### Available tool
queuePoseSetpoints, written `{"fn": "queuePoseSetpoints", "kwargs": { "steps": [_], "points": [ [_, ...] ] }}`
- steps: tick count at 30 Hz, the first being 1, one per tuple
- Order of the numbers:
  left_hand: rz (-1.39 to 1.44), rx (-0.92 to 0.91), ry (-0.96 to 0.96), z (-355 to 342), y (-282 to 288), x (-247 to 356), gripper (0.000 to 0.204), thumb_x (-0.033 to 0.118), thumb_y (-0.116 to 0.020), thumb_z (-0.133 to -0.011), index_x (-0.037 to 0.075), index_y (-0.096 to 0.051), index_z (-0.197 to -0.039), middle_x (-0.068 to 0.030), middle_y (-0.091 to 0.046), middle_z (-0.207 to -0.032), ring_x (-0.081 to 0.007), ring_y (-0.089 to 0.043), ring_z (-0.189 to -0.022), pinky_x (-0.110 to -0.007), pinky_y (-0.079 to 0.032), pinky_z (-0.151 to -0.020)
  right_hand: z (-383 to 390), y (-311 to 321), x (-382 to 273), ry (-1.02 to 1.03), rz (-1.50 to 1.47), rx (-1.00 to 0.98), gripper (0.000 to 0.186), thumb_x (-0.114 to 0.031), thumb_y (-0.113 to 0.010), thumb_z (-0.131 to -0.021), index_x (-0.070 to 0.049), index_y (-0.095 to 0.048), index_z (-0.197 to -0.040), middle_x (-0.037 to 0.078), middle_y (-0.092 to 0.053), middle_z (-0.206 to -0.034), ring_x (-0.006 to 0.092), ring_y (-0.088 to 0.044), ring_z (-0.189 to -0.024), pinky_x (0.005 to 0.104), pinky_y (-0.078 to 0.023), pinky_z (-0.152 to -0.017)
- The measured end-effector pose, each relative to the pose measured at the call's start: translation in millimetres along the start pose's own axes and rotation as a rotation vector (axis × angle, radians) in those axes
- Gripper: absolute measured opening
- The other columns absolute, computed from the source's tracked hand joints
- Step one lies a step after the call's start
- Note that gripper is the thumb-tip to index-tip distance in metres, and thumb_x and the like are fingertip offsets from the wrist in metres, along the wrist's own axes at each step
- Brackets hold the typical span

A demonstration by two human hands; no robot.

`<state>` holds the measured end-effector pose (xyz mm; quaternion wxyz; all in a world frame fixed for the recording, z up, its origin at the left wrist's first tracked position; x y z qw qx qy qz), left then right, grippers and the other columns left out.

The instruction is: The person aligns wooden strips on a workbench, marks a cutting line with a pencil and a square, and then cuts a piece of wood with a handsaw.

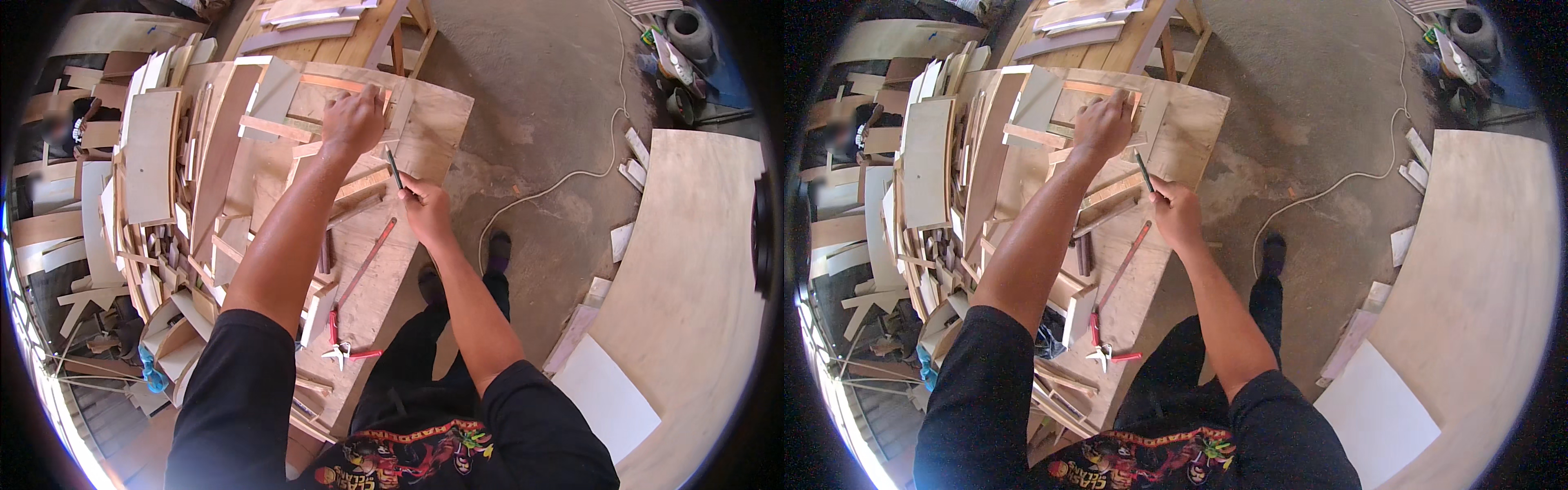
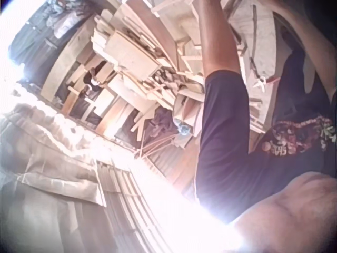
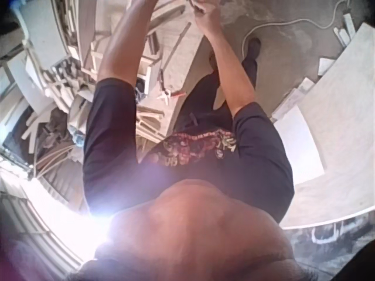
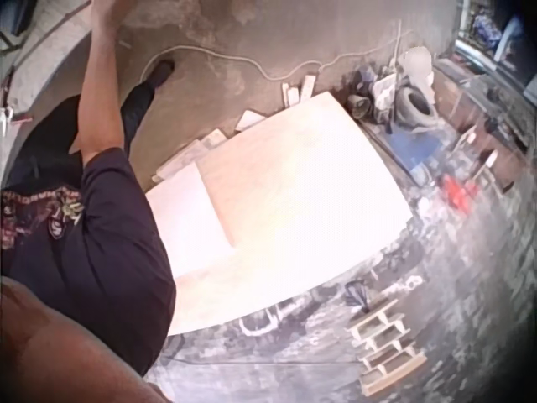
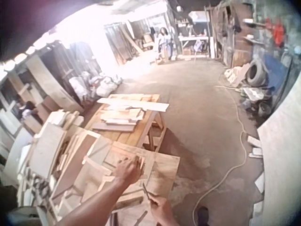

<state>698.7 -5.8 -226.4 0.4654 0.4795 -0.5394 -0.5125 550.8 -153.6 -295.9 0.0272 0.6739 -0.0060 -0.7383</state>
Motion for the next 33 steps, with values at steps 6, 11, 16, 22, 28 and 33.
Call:
{"fn": "queuePoseSetpoints", "kwargs": {
  "steps": [6, 11, 16, 22, 28, 33],
  "points": [
    [0.09, 0.005, 0.01, 7.4, -0.4, -1.7, 0.028, 0.036, -0.047, -0.105, 0.013, -0.061, -0.113, -0.0179, -0.074, -0.093, -0.0388, -0.068, -0.099, -0.054, -0.048, -0.087, 10.8, 58.7, -21.8, -0.043, 0.146, -0.13, 0.03, -0.004, -0.068, -0.089, -0.004, -0.073, -0.119, 0.018, -0.071, -0.093, 0.0338, -0.069, -0.083, 0.0381, -0.053, -0.076],
    [0.137, -0.031, 0.045, 3.5, 8.9, 1.5, 0.027, 0.035, -0.047, -0.105, 0.012, -0.063, -0.109, -0.016, -0.074, -0.093, -0.0384, -0.066, -0.1, -0.053, -0.045, -0.092, -5.7, 143.7, -44.2, 0.001, 0.214, -0.145, 0.022, -0.008, -0.068, -0.09, 0.0, -0.072, -0.109, 0.018, -0.071, -0.094, 0.0305, -0.069, -0.083, 0.0366, -0.053, -0.076],
    [0.169, -0.145, 0.111, 2.5, 22.9, 6.9, 0.027, 0.032, -0.048, -0.104, 0.012, -0.066, -0.11, -0.0148, -0.074, -0.101, -0.0371, -0.064, -0.104, -0.05, -0.046, -0.094, -66.1, 198.1, -83.7, -0.068, 0.313, -0.256, 0.022, -0.01, -0.067, -0.091, 0.002, -0.071, -0.109, 0.013, -0.07, -0.091, 0.0186, -0.065, -0.079, 0.0332, -0.052, -0.074],
    [0.23, -0.177, 0.15, 2.1, 14.9, 1.4, 0.03, 0.032, -0.053, -0.1, 0.013, -0.067, -0.119, -0.0119, -0.074, -0.106, -0.0305, -0.064, -0.112, -0.046, -0.047, -0.099, -149.7, 166.9, -129.5, -0.04, 0.289, -0.433, 0.017, -0.011, -0.065, -0.092, 0.002, -0.067, -0.103, 0.013, -0.067, -0.084, 0.018, -0.062, -0.075, 0.0323, -0.05, -0.072],
    [0.332, -0.215, 0.151, 5.8, 15.2, 4.4, 0.03, 0.034, -0.057, -0.096, 0.012, -0.068, -0.113, -0.0116, -0.072, -0.101, -0.0311, -0.065, -0.105, -0.045, -0.051, -0.091, -209.4, 51.5, -183.0, 0.147, 0.414, -0.774, 0.017, -0.015, -0.061, -0.094, 0.002, -0.063, -0.1, 0.021, -0.061, -0.081, 0.0237, -0.061, -0.073, 0.0366, -0.049, -0.071],
    [0.367, -0.172, 0.121, 13.2, 6.9, -0.4, 0.029, 0.033, -0.062, -0.092, 0.008, -0.067, -0.107, -0.0136, -0.07, -0.107, -0.0323, -0.066, -0.1, -0.044, -0.052, -0.088, -244.0, -40.3, -194.7, 0.375, 0.46, -1.085, 0.018, -0.018, -0.063, -0.096, -0.003, -0.068, -0.106, 0.024, -0.068, -0.092, 0.0419, -0.066, -0.084, 0.046, -0.051, -0.074]
  ]
}}
Point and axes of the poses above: each hand's wrist, its own z-axis away from the middle knuckle, its own y-axis out of the back of the hand, x = y × z, the point moved 2 cm from there along -z, towards the middle knuckle
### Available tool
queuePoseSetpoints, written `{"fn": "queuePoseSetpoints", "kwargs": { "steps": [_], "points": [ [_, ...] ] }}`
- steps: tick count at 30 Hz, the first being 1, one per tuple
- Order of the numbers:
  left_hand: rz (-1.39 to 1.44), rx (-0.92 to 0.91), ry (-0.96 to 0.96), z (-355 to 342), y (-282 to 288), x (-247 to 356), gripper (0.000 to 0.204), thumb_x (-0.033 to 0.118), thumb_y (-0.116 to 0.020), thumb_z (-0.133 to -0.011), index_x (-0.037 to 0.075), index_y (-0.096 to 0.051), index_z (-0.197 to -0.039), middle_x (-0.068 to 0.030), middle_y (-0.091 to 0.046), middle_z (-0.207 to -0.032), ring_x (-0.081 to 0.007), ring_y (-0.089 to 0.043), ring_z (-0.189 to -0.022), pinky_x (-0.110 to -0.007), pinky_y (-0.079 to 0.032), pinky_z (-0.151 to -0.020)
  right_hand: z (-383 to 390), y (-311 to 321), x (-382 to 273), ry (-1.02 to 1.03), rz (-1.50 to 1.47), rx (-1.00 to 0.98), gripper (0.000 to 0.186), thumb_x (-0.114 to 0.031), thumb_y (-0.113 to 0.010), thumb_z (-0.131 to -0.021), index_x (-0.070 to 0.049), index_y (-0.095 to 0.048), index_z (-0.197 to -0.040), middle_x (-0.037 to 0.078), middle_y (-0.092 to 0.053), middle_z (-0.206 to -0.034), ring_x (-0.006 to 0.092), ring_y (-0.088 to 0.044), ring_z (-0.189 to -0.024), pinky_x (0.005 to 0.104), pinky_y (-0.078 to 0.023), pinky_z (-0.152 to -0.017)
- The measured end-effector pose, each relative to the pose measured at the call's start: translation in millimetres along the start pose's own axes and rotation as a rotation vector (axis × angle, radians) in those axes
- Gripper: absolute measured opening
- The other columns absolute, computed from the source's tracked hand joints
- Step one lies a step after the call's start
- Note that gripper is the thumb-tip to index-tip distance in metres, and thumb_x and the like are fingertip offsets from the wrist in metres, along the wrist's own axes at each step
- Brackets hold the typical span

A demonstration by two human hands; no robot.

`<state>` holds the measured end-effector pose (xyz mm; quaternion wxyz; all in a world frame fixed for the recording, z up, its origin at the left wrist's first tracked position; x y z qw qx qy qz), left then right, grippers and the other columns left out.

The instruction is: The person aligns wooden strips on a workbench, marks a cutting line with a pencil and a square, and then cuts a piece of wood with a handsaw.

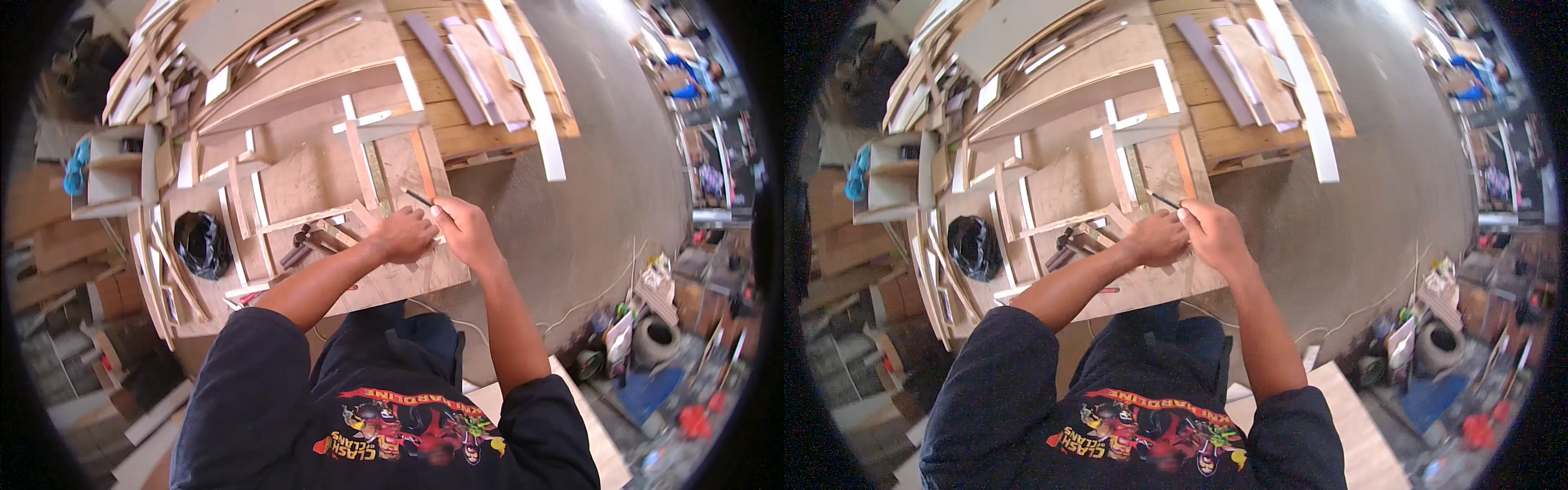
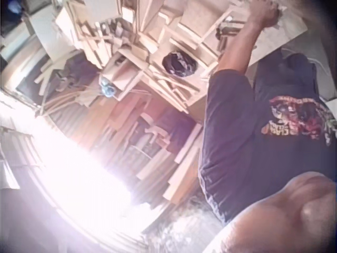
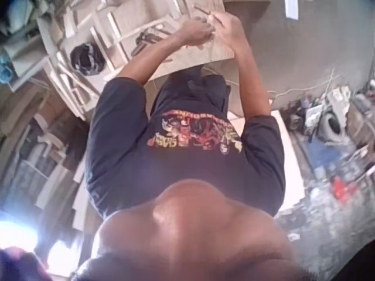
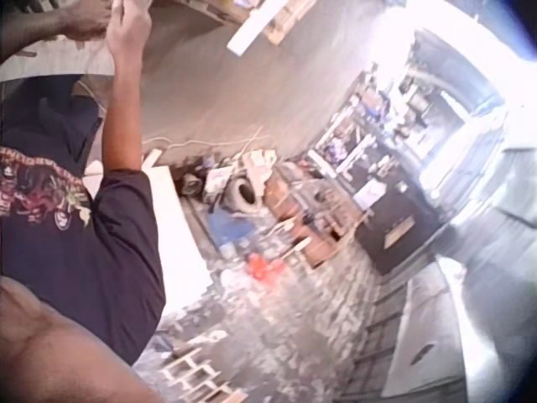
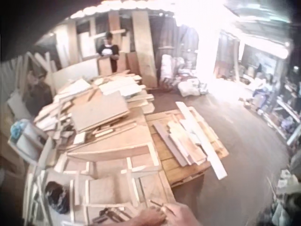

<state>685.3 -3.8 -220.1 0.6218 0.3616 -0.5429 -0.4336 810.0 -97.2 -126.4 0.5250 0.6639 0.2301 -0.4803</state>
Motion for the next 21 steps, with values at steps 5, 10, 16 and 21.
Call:
{"fn": "queuePoseSetpoints", "kwargs": {
  "steps": [5, 10, 16, 21],
  "points": [
    [0.016, 0.23, -0.076, -2.9, 3.2, 4.4, 0.033, 0.03, -0.06, -0.093, 0.006, -0.067, -0.114, -0.015, -0.072, -0.106, -0.0346, -0.064, -0.113, -0.052, -0.047, -0.097, -70.1, -17.6, -12.6, -0.001, 0.15, -0.224, 0.025, -0.024, -0.071, -0.09, -0.01, -0.071, -0.112, 0.015, -0.073, -0.094, 0.0388, -0.069, -0.09, 0.0489, -0.054, -0.077],
    [0.33, 0.039, 0.152, -2.6, -3.6, 2.2, 0.036, 0.035, -0.057, -0.095, 0.01, -0.066, -0.119, -0.0187, -0.068, -0.119, -0.0404, -0.062, -0.115, -0.055, -0.044, -0.102, -106.1, -82.7, -30.0, 0.204, 0.364, -0.504, 0.023, -0.029, -0.074, -0.086, -0.009, -0.071, -0.097, 0.012, -0.072, -0.094, 0.036, -0.07, -0.091, 0.0491, -0.054, -0.076],
    [0.164, 0.143, 0.094, -6.3, -7.8, 4.5, 0.031, 0.031, -0.061, -0.092, 0.009, -0.068, -0.114, -0.0168, -0.069, -0.118, -0.0397, -0.062, -0.115, -0.053, -0.045, -0.102, -129.0, -118.4, -20.8, 0.395, 0.605, -0.731, 0.018, -0.029, -0.071, -0.089, -0.011, -0.072, -0.093, 0.011, -0.072, -0.085, 0.0352, -0.071, -0.086, 0.0493, -0.055, -0.073],
    [0.012, 0.254, 0.094, 14.3, -20.6, 13.1, 0.027, 0.033, -0.066, -0.089, 0.011, -0.07, -0.104, -0.0093, -0.07, -0.114, -0.0314, -0.064, -0.114, -0.047, -0.048, -0.1, -127.9, -124.4, -22.3, 0.394, 0.634, -0.805, 0.018, -0.028, -0.071, -0.089, -0.011, -0.072, -0.088, 0.015, -0.072, -0.081, 0.0366, -0.072, -0.083, 0.0506, -0.055, -0.071]
  ]
}}
Point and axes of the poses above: each hand's wrist, its own z-axis away from the middle knuckle, its own y-axis out of the back of the hand, x = y × z, the point moved 2 cm from there along -z, towards the middle knuckle
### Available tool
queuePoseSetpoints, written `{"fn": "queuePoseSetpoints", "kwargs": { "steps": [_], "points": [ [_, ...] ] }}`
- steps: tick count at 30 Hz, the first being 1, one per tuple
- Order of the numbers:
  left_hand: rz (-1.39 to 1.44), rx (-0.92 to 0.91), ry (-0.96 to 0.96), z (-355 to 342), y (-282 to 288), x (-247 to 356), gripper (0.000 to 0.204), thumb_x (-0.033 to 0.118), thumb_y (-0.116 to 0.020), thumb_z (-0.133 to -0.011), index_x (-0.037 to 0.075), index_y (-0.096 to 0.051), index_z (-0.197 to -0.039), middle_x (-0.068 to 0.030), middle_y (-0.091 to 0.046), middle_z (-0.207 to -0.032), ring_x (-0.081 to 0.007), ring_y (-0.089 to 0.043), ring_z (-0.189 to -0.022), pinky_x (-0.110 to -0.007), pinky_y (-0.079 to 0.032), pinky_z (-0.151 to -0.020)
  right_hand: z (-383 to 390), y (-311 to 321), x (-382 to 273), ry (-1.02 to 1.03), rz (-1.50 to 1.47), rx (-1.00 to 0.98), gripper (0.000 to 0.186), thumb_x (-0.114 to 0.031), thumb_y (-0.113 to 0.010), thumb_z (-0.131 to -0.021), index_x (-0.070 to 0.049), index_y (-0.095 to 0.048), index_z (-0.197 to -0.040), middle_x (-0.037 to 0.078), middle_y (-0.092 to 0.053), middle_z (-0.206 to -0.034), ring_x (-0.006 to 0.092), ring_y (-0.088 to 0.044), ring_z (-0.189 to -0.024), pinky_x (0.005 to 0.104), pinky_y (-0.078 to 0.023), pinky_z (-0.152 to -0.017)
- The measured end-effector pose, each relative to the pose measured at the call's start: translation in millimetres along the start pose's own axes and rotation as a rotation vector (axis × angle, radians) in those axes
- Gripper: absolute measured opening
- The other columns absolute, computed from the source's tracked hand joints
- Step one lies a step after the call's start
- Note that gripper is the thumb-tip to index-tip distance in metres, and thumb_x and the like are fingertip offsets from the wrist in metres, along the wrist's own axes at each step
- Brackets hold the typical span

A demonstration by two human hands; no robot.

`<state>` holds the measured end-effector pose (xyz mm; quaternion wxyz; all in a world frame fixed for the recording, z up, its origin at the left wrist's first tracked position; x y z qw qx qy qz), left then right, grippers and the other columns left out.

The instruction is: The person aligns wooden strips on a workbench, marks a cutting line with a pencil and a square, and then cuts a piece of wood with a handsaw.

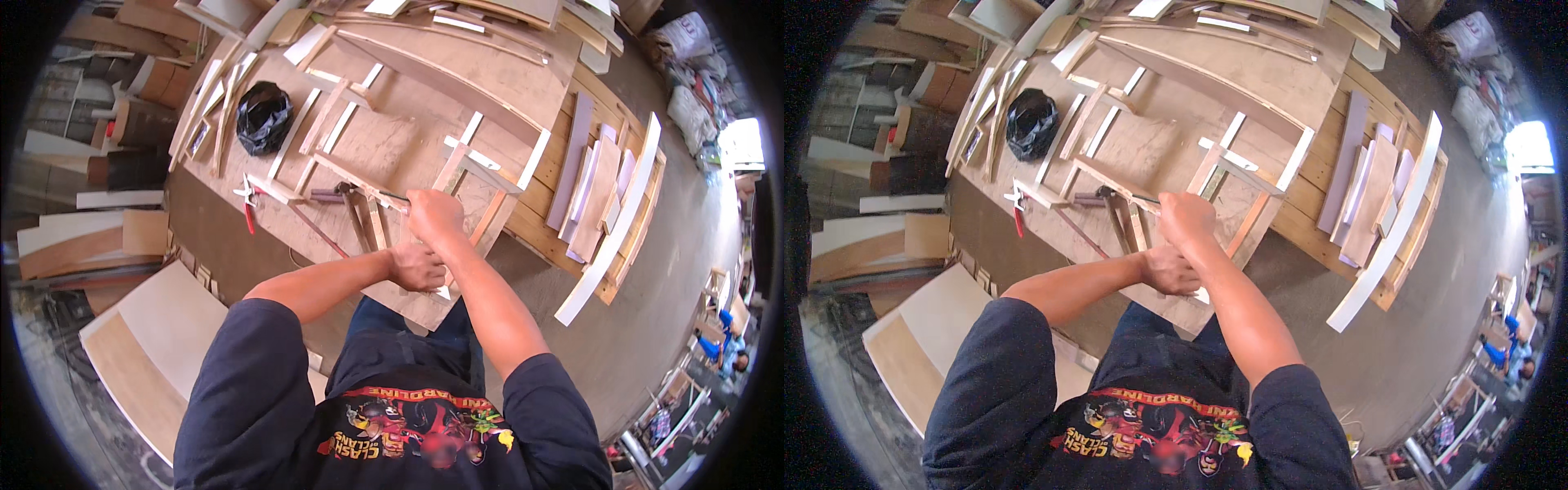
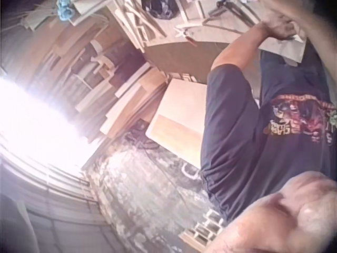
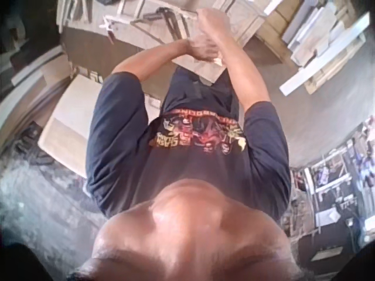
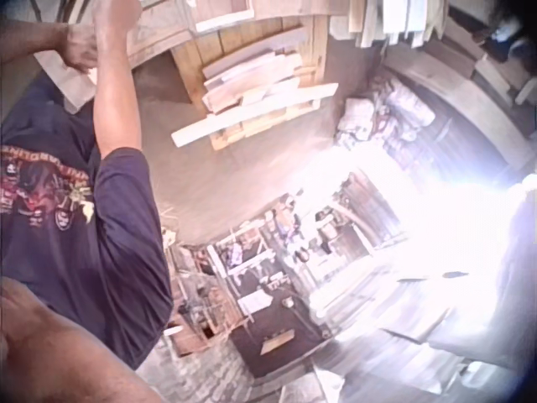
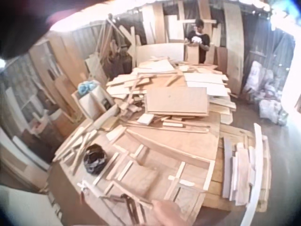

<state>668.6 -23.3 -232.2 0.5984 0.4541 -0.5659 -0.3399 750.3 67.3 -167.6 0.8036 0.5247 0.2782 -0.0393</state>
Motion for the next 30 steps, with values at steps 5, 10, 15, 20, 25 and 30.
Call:
{"fn": "queuePoseSetpoints", "kwargs": {
  "steps": [5, 10, 15, 20, 25, 30],
  "points": [
    [-0.229, 0.483, 0.255, 20.5, 29.3, 30.0, 0.025, 0.028, -0.074, -0.083, 0.013, -0.069, -0.101, -0.0028, -0.067, -0.104, -0.0254, -0.06, -0.11, -0.043, -0.048, -0.098, -6.0, -1.1, 5.3, 0.072, 0.057, 0.005, 0.02, -0.029, -0.072, -0.089, -0.009, -0.072, -0.09, 0.016, -0.073, -0.083, 0.0373, -0.072, -0.083, 0.0501, -0.056, -0.071],
    [-0.174, 0.891, 1.241, 12.4, 32.1, 62.7, 0.022, 0.028, -0.063, -0.097, 0.011, -0.065, -0.11, -0.0053, -0.067, -0.102, -0.0292, -0.059, -0.107, -0.046, -0.042, -0.096, -3.5, 3.6, 3.8, 0.091, 0.06, -0.032, 0.021, -0.029, -0.071, -0.09, -0.008, -0.072, -0.091, 0.016, -0.074, -0.085, 0.0375, -0.073, -0.084, 0.0497, -0.056, -0.072],
    [0.181, 0.86, 1.786, -3.5, 34.4, 37.5, 0.03, 0.034, -0.05, -0.106, 0.009, -0.065, -0.111, -0.0173, -0.07, -0.097, -0.0398, -0.061, -0.098, -0.052, -0.043, -0.087, -4.8, 7.0, 5.4, 0.057, 0.028, -0.059, 0.018, -0.027, -0.07, -0.088, -0.009, -0.072, -0.09, 0.016, -0.074, -0.086, 0.0382, -0.072, -0.084, 0.0507, -0.056, -0.072],
    [0.331, 0.748, 1.858, -1.9, 24.1, 20.0, 0.038, 0.041, -0.043, -0.108, 0.009, -0.064, -0.103, -0.0205, -0.069, -0.088, -0.0426, -0.063, -0.092, -0.057, -0.043, -0.077, -5.7, 12.6, 2.9, 0.04, 0.022, -0.09, 0.019, -0.027, -0.071, -0.088, -0.008, -0.072, -0.087, 0.017, -0.074, -0.085, 0.0389, -0.073, -0.086, 0.0502, -0.057, -0.074],
    [0.389, 0.678, 1.882, -6.9, 15.8, 10.0, 0.041, 0.043, -0.039, -0.109, 0.011, -0.062, -0.099, -0.0207, -0.068, -0.086, -0.0432, -0.063, -0.089, -0.056, -0.042, -0.077, -3.6, 10.7, 16.1, 0.086, 0.001, -0.082, 0.017, -0.026, -0.07, -0.089, -0.009, -0.07, -0.092, 0.018, -0.074, -0.088, 0.0388, -0.072, -0.087, 0.0497, -0.056, -0.074],
    [0.467, 0.753, 1.933, -2.0, 3.3, 13.9, 0.042, 0.045, -0.035, -0.11, 0.013, -0.06, -0.1, -0.0194, -0.067, -0.083, -0.0428, -0.064, -0.088, -0.054, -0.041, -0.076, 43.8, 35.4, 68.8, 0.065, -0.504, 0.116, 0.023, -0.03, -0.059, -0.1, -0.008, -0.063, -0.107, 0.019, -0.07, -0.093, 0.0405, -0.069, -0.089, 0.0468, -0.052, -0.075]
  ]
}}
Point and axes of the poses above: each hand's wrist, its own z-axis away from the middle knuckle, its own y-axis out of the back of the hand, x = y × z, the point moved 2 cm from there along -z, towards the middle knuckle
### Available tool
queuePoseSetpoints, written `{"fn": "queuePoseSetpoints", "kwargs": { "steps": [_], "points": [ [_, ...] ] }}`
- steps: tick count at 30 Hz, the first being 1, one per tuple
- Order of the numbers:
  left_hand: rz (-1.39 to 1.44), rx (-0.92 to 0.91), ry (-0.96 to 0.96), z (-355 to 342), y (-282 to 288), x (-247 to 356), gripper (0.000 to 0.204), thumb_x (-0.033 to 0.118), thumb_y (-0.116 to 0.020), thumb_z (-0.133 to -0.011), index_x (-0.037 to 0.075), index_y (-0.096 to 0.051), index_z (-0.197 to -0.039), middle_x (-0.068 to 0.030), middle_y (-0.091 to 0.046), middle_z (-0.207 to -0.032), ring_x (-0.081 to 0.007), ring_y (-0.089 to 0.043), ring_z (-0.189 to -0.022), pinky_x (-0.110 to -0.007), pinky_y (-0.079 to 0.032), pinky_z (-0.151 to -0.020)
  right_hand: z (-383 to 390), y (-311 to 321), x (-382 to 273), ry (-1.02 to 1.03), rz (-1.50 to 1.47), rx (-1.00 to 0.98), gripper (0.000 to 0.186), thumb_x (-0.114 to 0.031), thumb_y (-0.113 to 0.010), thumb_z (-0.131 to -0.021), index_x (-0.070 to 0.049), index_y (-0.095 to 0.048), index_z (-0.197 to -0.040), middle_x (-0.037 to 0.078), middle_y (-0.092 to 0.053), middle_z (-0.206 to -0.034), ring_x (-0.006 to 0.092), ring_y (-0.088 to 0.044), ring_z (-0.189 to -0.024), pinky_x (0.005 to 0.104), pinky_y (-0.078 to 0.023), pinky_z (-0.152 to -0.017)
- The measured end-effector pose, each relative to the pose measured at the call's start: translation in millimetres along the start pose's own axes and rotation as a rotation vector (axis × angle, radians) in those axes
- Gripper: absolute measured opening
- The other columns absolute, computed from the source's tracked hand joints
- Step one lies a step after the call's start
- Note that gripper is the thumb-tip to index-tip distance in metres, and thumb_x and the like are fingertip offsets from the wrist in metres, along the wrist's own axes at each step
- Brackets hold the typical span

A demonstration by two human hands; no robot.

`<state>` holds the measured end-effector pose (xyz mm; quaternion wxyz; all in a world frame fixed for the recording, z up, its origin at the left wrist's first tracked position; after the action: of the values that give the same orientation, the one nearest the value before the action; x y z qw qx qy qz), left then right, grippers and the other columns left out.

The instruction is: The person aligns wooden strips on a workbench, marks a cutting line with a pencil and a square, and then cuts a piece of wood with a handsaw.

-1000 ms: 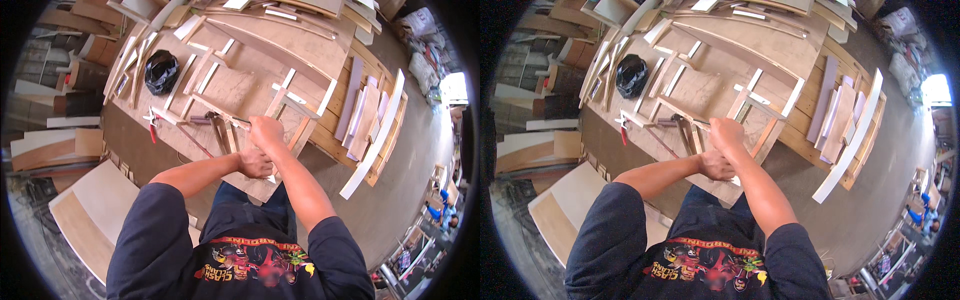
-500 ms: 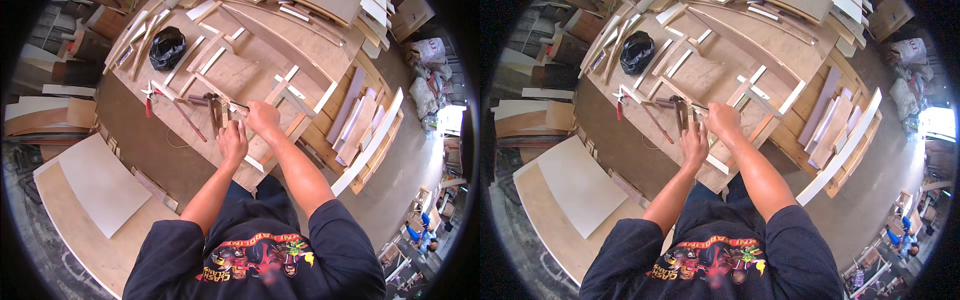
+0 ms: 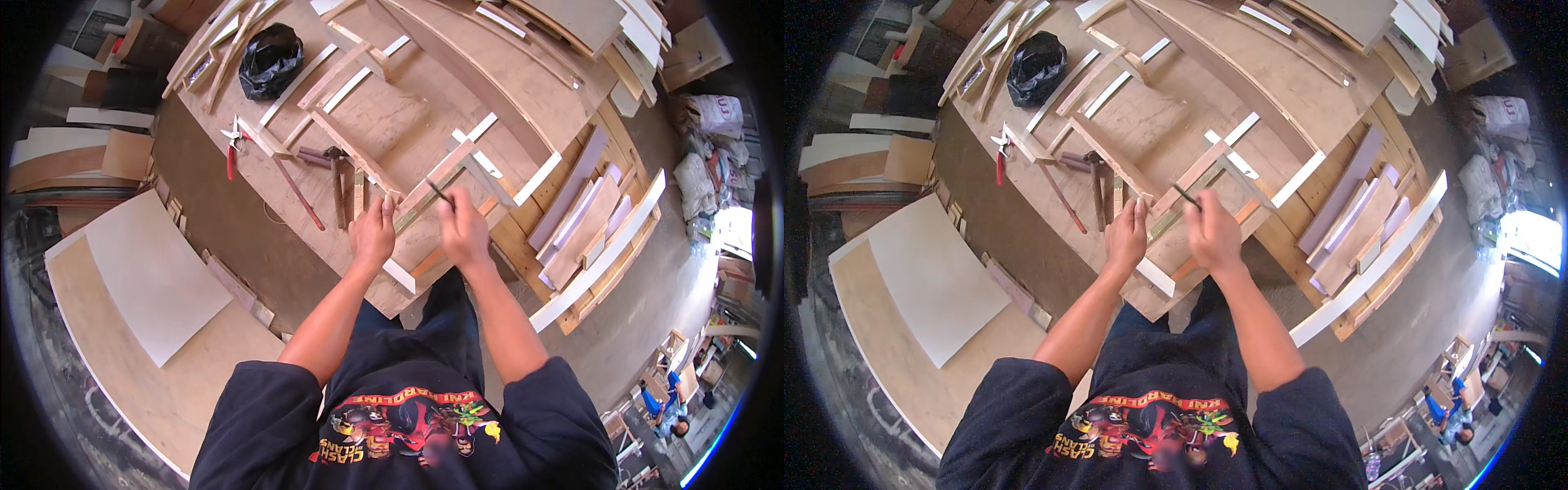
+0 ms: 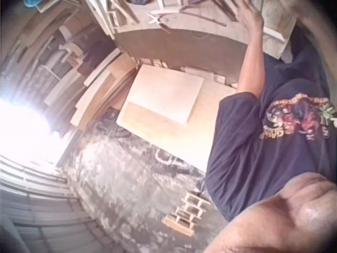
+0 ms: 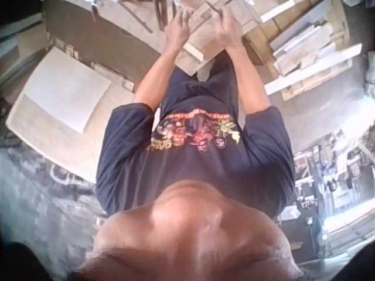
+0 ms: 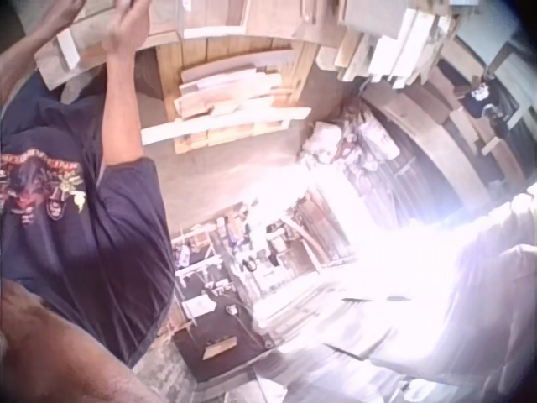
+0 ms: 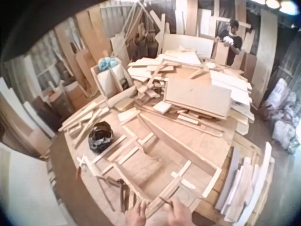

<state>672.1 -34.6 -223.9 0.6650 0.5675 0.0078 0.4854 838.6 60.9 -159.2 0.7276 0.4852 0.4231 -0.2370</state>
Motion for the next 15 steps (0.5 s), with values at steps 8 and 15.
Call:
{"fn": "queuePoseSetpoints", "kwargs": {
  "steps": [8, 15],
  "points": [
    [0.265, 0.038, 0.097, 8.0, -9.0, -4.9, 0.041, 0.041, -0.04, -0.11, 0.006, -0.054, -0.095, -0.0172, -0.061, -0.066, -0.0395, -0.062, -0.064, -0.048, -0.044, -0.059, -9.7, -20.7, 103.4, 0.027, -0.064, -0.113, 0.018, -0.013, -0.061, -0.096, -0.001, -0.068, -0.108, 0.022, -0.072, -0.098, 0.04, -0.069, -0.092, 0.0434, -0.054, -0.08],
    [0.492, 0.006, 0.163, 11.0, -7.2, -0.7, 0.041, 0.038, -0.044, -0.112, 0.005, -0.048, -0.088, -0.0016, -0.041, -0.061, -0.0098, -0.042, -0.057, -0.033, -0.037, -0.054, -44.6, -50.6, 96.7, 0.113, -0.362, -0.313, 0.016, -0.005, -0.067, -0.09, -0.001, -0.073, -0.104, 0.02, -0.071, -0.093, 0.0376, -0.068, -0.087, 0.0407, -0.053, -0.077]
  ]
}}
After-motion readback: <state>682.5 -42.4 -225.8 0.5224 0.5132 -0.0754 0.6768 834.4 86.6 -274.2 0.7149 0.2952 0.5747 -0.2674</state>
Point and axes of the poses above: each hand's wrist, its own z-axis away from the middle knuckle, its own y-axis out of the back of the hand, x = y × z, the point moved 2 cm from there along -z, towards the middle knuckle
